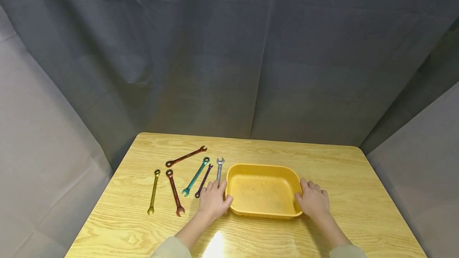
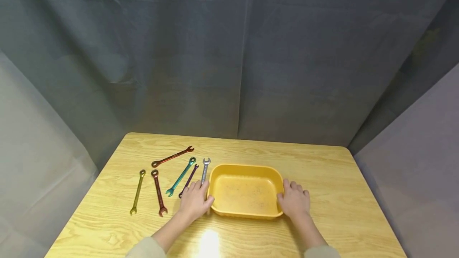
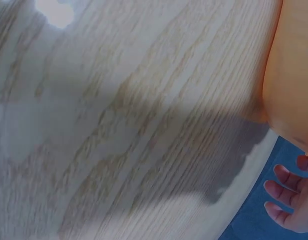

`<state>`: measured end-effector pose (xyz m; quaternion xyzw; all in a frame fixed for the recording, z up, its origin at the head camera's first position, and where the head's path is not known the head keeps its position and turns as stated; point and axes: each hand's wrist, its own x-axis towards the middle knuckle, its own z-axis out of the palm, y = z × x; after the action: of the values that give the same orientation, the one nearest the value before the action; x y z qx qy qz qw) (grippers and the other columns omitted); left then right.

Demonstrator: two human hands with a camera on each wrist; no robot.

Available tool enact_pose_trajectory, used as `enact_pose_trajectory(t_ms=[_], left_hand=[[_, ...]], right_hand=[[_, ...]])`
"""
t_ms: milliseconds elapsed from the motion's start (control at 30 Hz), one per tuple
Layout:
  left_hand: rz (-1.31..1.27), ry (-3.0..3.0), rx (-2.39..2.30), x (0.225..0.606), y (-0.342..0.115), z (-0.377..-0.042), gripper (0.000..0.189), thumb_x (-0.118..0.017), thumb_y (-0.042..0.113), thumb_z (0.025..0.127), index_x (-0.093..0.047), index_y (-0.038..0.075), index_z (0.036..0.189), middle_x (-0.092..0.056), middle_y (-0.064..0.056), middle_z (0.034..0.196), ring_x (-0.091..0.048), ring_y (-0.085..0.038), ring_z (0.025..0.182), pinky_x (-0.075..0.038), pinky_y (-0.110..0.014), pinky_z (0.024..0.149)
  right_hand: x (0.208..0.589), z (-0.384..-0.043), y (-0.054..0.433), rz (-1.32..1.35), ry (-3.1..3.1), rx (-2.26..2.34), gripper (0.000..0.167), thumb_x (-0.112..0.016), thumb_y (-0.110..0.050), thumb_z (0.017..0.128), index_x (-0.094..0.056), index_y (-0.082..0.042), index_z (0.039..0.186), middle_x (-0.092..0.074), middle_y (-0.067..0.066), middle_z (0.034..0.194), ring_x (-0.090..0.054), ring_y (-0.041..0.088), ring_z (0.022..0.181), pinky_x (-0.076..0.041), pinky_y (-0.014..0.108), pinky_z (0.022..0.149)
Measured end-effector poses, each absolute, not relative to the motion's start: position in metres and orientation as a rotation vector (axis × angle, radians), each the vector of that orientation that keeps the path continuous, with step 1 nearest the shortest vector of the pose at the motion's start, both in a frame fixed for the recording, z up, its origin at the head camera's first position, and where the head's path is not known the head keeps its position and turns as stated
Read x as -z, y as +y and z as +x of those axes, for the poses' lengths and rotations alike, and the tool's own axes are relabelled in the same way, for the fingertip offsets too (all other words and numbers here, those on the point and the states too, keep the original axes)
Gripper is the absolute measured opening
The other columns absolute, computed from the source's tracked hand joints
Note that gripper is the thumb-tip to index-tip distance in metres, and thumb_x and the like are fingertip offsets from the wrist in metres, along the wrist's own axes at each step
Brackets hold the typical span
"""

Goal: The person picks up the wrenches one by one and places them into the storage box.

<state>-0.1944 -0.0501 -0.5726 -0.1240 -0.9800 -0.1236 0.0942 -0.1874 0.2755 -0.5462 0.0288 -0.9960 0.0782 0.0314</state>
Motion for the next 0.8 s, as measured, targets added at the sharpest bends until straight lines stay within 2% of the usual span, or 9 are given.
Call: enact_pose_trajectory(t_ms=[200, 433, 633, 800], left_hand=[[-0.379, -2.905, 0.339, 0.571, -0.0494, -0.1951, 0.034, -0.051, 0.04, 0.079, -0.049, 0.016, 0.102, -0.051, -0.002, 0.087, -0.044, -0.019, 0.076, -0.035, -0.03, 0.06], [-0.416, -2.846, 0.361, 0.5684, -0.051, -0.1967, 0.028, -0.055, 0.038, 0.078, -0.049, 0.016, 0.094, -0.05, 0.001, 0.083, -0.042, -0.017, 0.073, -0.033, -0.027, 0.059], [-0.455, -2.835, 0.407, 0.5665, -0.0539, -0.1967, 0.033, -0.052, 0.039, 0.081, -0.051, 0.014, 0.104, -0.055, 0.0, 0.09, -0.044, -0.016, 0.075, -0.035, -0.028, 0.061], [-0.465, -2.778, 0.499, 0.5649, -0.0577, -0.2011, 0.029, -0.049, 0.03, 0.084, -0.051, 0.01, 0.106, -0.057, -0.003, 0.093, -0.046, -0.017, 0.076, -0.04, -0.029, 0.064]], right_hand=[[0.5485, -0.1893, 0.2766, 0.088, -3.068, -0.251, 0.044, -0.053, -0.028, 0.088, -0.044, 0.0, 0.121, -0.053, 0.022, 0.108, -0.05, 0.041, 0.099, -0.037, 0.058, 0.077], [0.5502, -0.1904, 0.2776, 0.09, -3.062, -0.253, 0.044, -0.053, -0.028, 0.087, -0.045, 0.0, 0.12, -0.053, 0.022, 0.107, -0.05, 0.041, 0.098, -0.036, 0.058, 0.077], [0.5507, -0.1902, 0.278, 0.094, -3.052, -0.251, 0.042, -0.054, -0.027, 0.086, -0.046, 0.0, 0.117, -0.054, 0.021, 0.104, -0.051, 0.041, 0.095, -0.037, 0.057, 0.074], [0.5511, -0.1908, 0.2777, 0.091, -3.048, -0.258, 0.042, -0.054, -0.027, 0.086, -0.046, 0.001, 0.117, -0.054, 0.021, 0.105, -0.051, 0.041, 0.095, -0.037, 0.056, 0.073]])
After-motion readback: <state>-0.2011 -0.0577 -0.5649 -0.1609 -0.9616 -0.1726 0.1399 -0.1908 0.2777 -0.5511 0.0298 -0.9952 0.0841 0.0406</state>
